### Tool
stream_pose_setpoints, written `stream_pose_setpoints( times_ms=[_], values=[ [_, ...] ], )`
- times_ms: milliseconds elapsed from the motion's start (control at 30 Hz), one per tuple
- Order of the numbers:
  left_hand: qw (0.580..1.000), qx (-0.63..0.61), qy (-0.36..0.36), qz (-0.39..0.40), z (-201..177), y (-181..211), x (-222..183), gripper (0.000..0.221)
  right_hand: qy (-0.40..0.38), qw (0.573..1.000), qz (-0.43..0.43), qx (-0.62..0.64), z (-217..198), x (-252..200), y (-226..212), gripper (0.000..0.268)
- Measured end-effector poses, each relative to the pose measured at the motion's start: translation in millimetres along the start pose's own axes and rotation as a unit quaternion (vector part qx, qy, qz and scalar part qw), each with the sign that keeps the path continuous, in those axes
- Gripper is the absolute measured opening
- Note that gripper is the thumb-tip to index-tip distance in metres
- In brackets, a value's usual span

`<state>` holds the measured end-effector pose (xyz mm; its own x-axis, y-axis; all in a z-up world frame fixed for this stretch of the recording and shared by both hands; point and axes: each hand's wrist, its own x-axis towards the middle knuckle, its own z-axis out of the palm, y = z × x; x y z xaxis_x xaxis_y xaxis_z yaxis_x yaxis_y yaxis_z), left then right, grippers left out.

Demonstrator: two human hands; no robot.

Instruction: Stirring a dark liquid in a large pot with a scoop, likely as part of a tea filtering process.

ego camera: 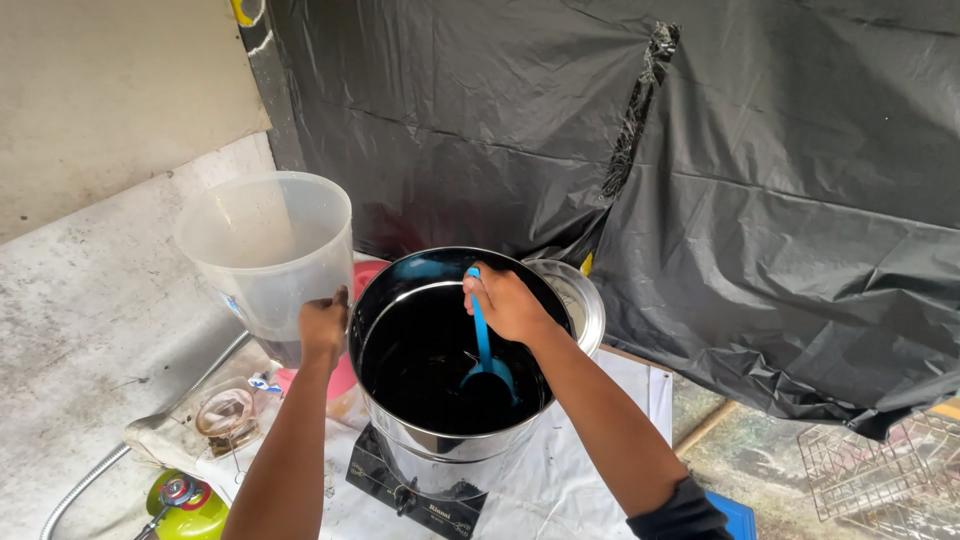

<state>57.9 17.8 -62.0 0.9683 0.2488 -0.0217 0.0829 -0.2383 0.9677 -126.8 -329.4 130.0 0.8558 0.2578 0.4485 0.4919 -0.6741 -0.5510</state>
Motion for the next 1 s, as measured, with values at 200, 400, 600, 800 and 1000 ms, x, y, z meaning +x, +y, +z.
stream_pose_setpoints(
  times_ms=[200, 400, 600, 800, 1000],
  values=[
    [0.995, 0.097, 0.011, 0.034, -19, 40, -16, 0.058, -0.032, 0.999, 0.013, 0.007, -11, 5, 4, 0.034],
    [0.975, 0.215, 0.022, 0.059, -41, 105, -56, 0.059, -0.055, 0.998, 0.010, 0.023, -10, 13, 7, 0.035],
    [0.972, 0.226, 0.028, 0.064, -44, 130, -67, 0.057, -0.041, 0.999, -0.001, 0.018, -19, 15, 0, 0.037],
    [0.952, 0.288, 0.034, 0.099, -41, 131, -38, 0.056, -0.032, 0.999, -0.009, 0.026, -13, 10, -1, 0.034],
    [0.943, 0.315, 0.011, 0.107, -46, 161, -49, 0.058, -0.034, 0.999, -0.028, -0.020, -5, 14, 6, 0.037]
  ],
)
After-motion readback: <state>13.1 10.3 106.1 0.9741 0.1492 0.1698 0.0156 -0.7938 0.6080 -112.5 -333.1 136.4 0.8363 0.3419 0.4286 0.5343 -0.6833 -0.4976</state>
